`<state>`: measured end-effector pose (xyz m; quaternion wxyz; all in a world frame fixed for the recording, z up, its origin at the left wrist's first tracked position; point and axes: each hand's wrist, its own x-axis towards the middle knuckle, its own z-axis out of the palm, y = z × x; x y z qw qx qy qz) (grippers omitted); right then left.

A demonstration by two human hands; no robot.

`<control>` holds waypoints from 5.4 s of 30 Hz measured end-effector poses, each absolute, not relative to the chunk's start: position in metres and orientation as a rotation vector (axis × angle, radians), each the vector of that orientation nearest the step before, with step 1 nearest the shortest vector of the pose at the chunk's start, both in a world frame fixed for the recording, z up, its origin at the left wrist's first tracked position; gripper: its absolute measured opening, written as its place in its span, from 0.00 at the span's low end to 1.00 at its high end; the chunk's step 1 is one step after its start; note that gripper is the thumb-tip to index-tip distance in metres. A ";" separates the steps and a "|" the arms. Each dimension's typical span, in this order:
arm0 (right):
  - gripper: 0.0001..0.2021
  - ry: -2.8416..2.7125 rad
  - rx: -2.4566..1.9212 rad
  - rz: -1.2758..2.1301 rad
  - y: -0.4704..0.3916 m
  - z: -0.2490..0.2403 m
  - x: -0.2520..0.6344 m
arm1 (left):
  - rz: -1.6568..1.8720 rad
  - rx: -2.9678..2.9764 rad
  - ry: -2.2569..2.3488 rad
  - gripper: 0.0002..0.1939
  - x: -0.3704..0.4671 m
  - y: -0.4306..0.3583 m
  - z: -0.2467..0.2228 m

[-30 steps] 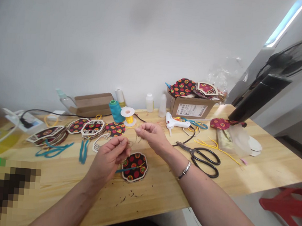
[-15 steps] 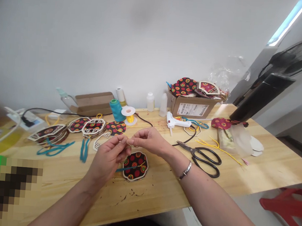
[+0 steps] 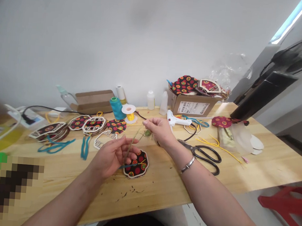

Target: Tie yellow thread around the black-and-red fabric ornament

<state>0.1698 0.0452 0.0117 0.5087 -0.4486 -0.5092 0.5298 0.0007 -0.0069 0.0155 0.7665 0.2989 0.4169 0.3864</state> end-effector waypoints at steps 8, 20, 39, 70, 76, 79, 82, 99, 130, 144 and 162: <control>0.18 -1.149 -1.096 1.151 0.056 0.007 0.179 | 0.649 0.526 0.852 0.16 -0.005 -0.002 0.015; 0.18 -1.157 -1.095 1.140 0.057 0.005 0.180 | 0.642 0.585 0.798 0.10 -0.004 -0.005 0.013; 0.17 -1.140 -1.117 1.142 0.057 0.004 0.180 | 0.657 0.613 0.802 0.09 -0.002 -0.006 0.011; 0.08 -2.074 -0.890 1.196 0.039 0.011 0.172 | 0.712 0.609 0.989 0.14 -0.001 -0.003 0.016; 0.05 -2.068 -0.907 1.164 0.041 0.011 0.174 | 0.712 0.634 0.998 0.13 0.000 -0.005 0.017; 0.05 -2.104 -0.910 1.104 0.042 0.012 0.175 | 0.722 0.643 0.997 0.12 0.000 -0.004 0.016; 0.05 -2.113 -0.913 1.093 0.042 0.013 0.176 | 0.717 0.651 0.995 0.12 0.000 -0.004 0.016; 0.06 -2.075 -0.891 1.217 0.041 0.011 0.177 | 0.731 0.752 1.014 0.09 0.002 -0.009 0.016; 0.07 -1.938 -0.904 1.251 0.048 0.010 0.183 | 0.810 0.841 0.960 0.09 -0.002 -0.009 0.017; 0.08 -2.112 -0.916 1.009 0.035 0.018 0.174 | 1.059 1.061 1.095 0.23 0.005 -0.009 0.008; 0.07 -2.156 -0.957 0.798 0.030 0.018 0.167 | 0.869 0.728 0.884 0.12 0.004 -0.009 0.007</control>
